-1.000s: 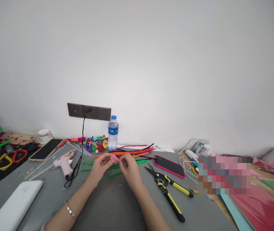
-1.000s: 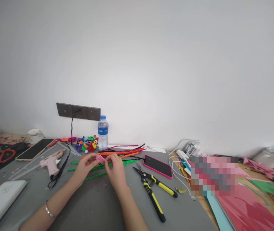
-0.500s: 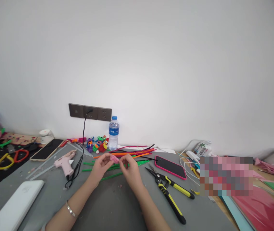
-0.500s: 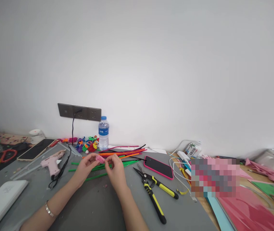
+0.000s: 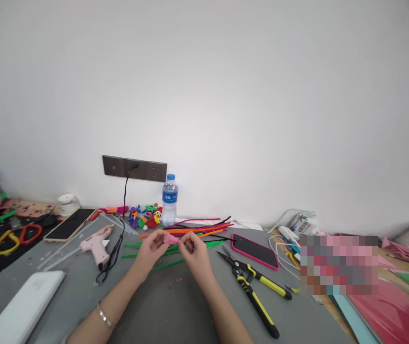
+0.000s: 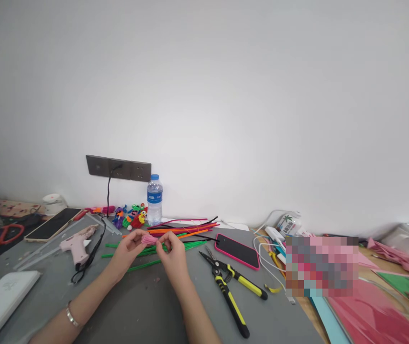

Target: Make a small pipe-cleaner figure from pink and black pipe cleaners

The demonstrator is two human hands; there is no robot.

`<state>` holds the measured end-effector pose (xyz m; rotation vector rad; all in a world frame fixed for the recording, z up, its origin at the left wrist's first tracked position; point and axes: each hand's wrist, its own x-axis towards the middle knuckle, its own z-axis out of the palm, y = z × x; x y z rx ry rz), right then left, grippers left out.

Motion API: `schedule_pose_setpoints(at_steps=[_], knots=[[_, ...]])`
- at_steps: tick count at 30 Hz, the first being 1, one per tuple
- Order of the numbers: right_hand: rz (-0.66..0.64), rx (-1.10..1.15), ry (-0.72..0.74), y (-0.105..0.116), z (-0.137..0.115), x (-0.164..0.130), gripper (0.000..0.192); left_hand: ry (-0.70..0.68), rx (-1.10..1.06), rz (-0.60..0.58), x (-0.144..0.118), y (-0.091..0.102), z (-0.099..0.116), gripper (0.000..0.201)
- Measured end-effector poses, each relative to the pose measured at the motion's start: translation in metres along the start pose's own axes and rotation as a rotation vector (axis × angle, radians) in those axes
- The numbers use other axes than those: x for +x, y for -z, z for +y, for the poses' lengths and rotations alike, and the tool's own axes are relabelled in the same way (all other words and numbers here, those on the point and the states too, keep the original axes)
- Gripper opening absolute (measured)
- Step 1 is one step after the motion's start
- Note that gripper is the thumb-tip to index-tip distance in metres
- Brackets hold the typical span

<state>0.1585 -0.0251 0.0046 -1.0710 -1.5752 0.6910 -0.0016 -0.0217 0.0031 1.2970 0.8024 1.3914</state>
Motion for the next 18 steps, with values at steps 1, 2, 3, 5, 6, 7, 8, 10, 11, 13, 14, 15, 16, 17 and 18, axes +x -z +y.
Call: schedule_pose_setpoints(at_steps=[1, 2, 3, 5, 6, 7, 8, 10, 11, 13, 14, 15, 16, 17, 18], knots=[[-0.003, 0.015, -0.008, 0.0001, -0.0004, 0.0004, 0.011, -0.002, 0.001, 0.0, -0.0001, -0.0001, 0.0, 0.019], [-0.009, 0.032, -0.015, 0.0001, -0.0008, 0.0008, 0.012, -0.005, 0.004, -0.002, 0.0, 0.0, -0.0002, 0.019], [-0.016, 0.049, -0.023, 0.0001, -0.0013, 0.0012, 0.012, -0.008, 0.008, -0.002, 0.0002, 0.0001, -0.0005, 0.019], [-0.031, 0.087, -0.044, 0.0001, -0.0018, 0.0019, 0.013, -0.014, 0.014, -0.005, 0.0007, 0.0006, -0.0015, 0.019], [-0.037, 0.107, -0.055, 0.0001, -0.0019, 0.0022, 0.013, -0.016, 0.016, -0.005, 0.001, 0.0009, -0.0019, 0.018], [-0.04, 0.127, -0.064, 0.0001, -0.0018, 0.0023, 0.014, -0.018, 0.016, -0.005, 0.0012, 0.0012, -0.0023, 0.019], [-0.041, 0.147, -0.072, 0.0003, -0.0018, 0.0025, 0.014, -0.019, 0.015, -0.006, 0.0013, 0.0014, -0.0025, 0.019], [-0.042, 0.179, -0.078, 0.0008, -0.0023, 0.0026, 0.015, -0.019, 0.01, -0.004, 0.0013, 0.0015, -0.0023, 0.019], [-0.042, 0.191, -0.078, 0.0012, -0.0029, 0.0027, 0.016, -0.018, 0.006, -0.005, 0.0011, 0.0014, -0.0019, 0.02], [-0.045, 0.202, -0.076, 0.0021, -0.0049, 0.003, 0.016, -0.013, 0.003, -0.011, 0.0007, 0.001, -0.001, 0.019], [-0.047, 0.202, -0.073, 0.0025, -0.006, 0.0031, 0.016, -0.013, 0.003, -0.012, 0.0005, 0.0008, -0.0005, 0.019], [-0.048, 0.197, -0.069, 0.0029, -0.0069, 0.0032, 0.016, -0.014, 0.004, -0.012, 0.0002, 0.0006, -0.0001, 0.02], [-0.05, 0.19, -0.064, 0.0033, -0.0077, 0.0033, 0.016, -0.013, 0.005, -0.012, 0.0, 0.0005, 0.0003, 0.02], [-0.051, 0.18, -0.058, 0.0035, -0.0083, 0.0033, 0.016, -0.011, 0.006, -0.01, -0.0002, 0.0004, 0.0007, 0.021], [-0.054, 0.17, -0.052, 0.0036, -0.0086, 0.0033, 0.017, -0.009, 0.011, -0.003, -0.0005, 0.0004, 0.0012, 0.022]])
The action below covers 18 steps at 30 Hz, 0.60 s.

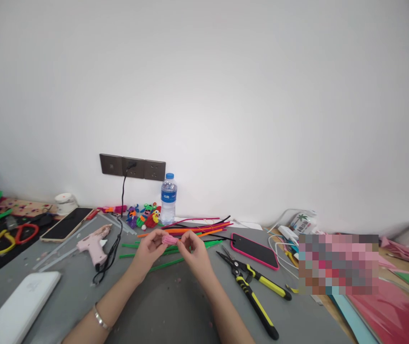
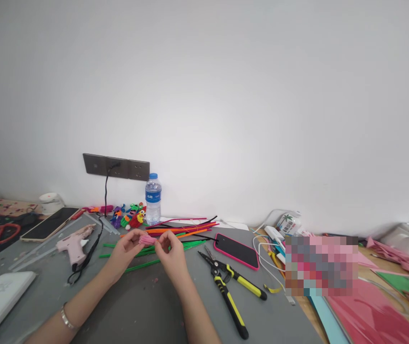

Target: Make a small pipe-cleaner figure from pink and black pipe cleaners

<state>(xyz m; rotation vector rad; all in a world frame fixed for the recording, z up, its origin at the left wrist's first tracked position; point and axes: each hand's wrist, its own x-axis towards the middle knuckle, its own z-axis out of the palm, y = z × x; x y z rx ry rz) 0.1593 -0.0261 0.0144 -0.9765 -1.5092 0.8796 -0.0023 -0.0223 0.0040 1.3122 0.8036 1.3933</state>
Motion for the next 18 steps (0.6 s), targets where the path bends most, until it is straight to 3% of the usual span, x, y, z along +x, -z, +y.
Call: schedule_pose_setpoints(at_steps=[18], knots=[[-0.046, -0.037, 0.009, -0.0002, 0.0021, -0.0007, 0.022, 0.035, -0.023, -0.018, 0.0006, 0.0028, -0.0042, 0.023]])
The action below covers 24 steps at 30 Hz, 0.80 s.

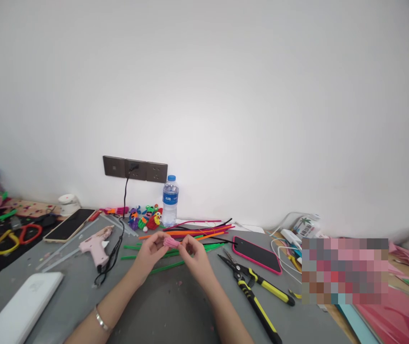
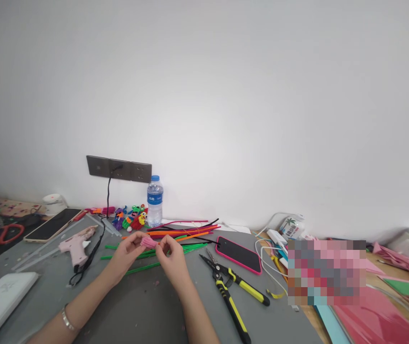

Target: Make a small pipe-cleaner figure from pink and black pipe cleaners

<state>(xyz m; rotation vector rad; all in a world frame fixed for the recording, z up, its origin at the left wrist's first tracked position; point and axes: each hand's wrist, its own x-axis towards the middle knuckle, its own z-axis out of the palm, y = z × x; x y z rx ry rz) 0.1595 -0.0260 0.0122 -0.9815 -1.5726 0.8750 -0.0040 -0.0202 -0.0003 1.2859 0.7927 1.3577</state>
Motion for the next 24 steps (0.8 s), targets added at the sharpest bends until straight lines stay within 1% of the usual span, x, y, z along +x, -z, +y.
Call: schedule_pose_setpoints(at_steps=[4, 6, 10, 13, 16, 19, 24], knots=[[-0.008, 0.084, -0.034, -0.001, -0.0011, -0.0011, 0.015, 0.018, -0.018, -0.004, 0.0006, 0.0003, -0.0007, 0.024], [-0.016, 0.146, -0.056, -0.0016, -0.0015, -0.0012, 0.015, 0.02, -0.012, -0.001, 0.0007, -0.0001, 0.0002, 0.024], [-0.057, 0.28, -0.109, -0.0027, 0.0001, 0.0002, 0.022, 0.007, -0.008, -0.001, 0.0005, -0.0013, 0.0032, 0.024], [-0.077, 0.349, -0.122, -0.003, 0.0025, 0.0018, 0.026, 0.018, -0.019, -0.013, 0.0003, -0.0012, 0.0038, 0.022], [-0.076, 0.378, -0.124, -0.0028, 0.0041, 0.0027, 0.027, 0.028, -0.023, -0.025, 0.0003, 0.0003, 0.0027, 0.022], [-0.05, 0.369, -0.123, -0.0023, 0.0047, 0.0031, 0.028, 0.024, 0.007, -0.01, 0.0006, 0.0013, 0.0024, 0.023], [-0.021, 0.363, -0.107, -0.0018, 0.0071, 0.0039, 0.027, 0.03, 0.044, -0.014, 0.0005, -0.0001, 0.0068, 0.024]])
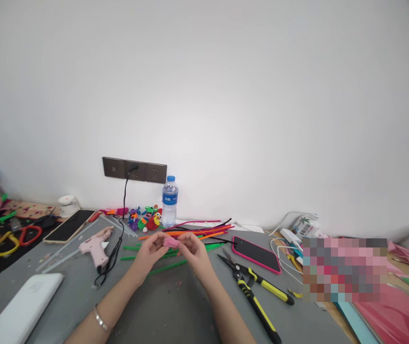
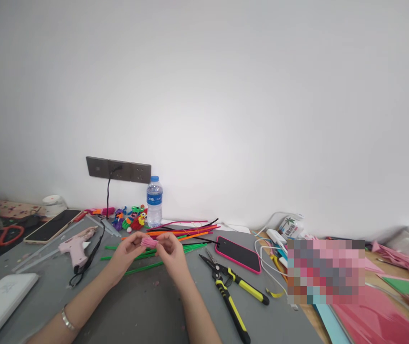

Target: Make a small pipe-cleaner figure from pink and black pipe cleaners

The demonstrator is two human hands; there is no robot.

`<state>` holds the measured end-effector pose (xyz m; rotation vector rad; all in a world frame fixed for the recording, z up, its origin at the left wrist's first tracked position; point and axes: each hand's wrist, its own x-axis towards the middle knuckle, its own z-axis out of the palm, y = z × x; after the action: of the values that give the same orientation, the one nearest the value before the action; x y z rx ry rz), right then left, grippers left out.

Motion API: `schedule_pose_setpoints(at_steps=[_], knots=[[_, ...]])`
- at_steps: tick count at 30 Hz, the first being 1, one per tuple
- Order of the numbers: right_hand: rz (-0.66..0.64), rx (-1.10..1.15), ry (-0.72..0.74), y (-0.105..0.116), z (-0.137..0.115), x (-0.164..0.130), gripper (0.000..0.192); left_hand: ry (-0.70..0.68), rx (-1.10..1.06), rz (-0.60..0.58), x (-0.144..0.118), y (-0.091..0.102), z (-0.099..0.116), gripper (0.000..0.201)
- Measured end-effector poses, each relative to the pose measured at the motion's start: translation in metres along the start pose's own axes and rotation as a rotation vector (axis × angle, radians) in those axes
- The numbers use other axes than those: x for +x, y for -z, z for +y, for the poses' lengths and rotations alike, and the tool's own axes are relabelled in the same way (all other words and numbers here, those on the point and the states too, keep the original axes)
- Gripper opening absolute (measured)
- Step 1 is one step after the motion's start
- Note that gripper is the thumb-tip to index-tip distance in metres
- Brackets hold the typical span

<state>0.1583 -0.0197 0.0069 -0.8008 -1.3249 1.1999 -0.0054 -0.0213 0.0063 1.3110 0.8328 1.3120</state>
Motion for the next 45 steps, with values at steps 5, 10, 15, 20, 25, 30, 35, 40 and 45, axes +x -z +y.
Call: schedule_pose_setpoints(at_steps=[5, 10, 15, 20, 25, 30, 35, 40, 45], knots=[[0.004, 0.006, 0.005, 0.002, 0.004, 0.001, 0.026, 0.013, 0.015, -0.002, -0.001, -0.001, 0.003, 0.024], [-0.015, 0.023, -0.014, 0.002, 0.004, 0.002, 0.025, 0.021, 0.034, 0.0, -0.001, -0.002, 0.004, 0.023], [-0.029, 0.026, -0.054, 0.003, 0.001, 0.001, 0.024, 0.026, 0.037, -0.001, -0.001, 0.0, 0.001, 0.024], [-0.02, 0.026, -0.051, 0.004, 0.002, 0.001, 0.024, 0.008, 0.054, -0.009, 0.0, -0.001, 0.002, 0.024], [0.011, 0.062, -0.086, 0.005, 0.007, 0.002, 0.029, 0.022, 0.1, 0.003, -0.002, -0.004, 0.006, 0.027], [0.005, 0.085, -0.083, 0.004, 0.007, 0.002, 0.028, 0.026, 0.107, 0.003, -0.002, -0.002, 0.004, 0.028], [-0.015, 0.084, -0.104, 0.004, 0.004, 0.002, 0.027, -0.006, 0.104, -0.017, 0.0, 0.0, 0.0, 0.025], [-0.029, 0.084, -0.123, 0.004, 0.0, 0.001, 0.025, -0.024, 0.131, -0.025, 0.0, 0.001, 0.0, 0.023], [-0.008, 0.046, -0.102, 0.005, 0.004, 0.002, 0.023, 0.013, 0.188, -0.012, 0.001, 0.002, -0.006, 0.028]])
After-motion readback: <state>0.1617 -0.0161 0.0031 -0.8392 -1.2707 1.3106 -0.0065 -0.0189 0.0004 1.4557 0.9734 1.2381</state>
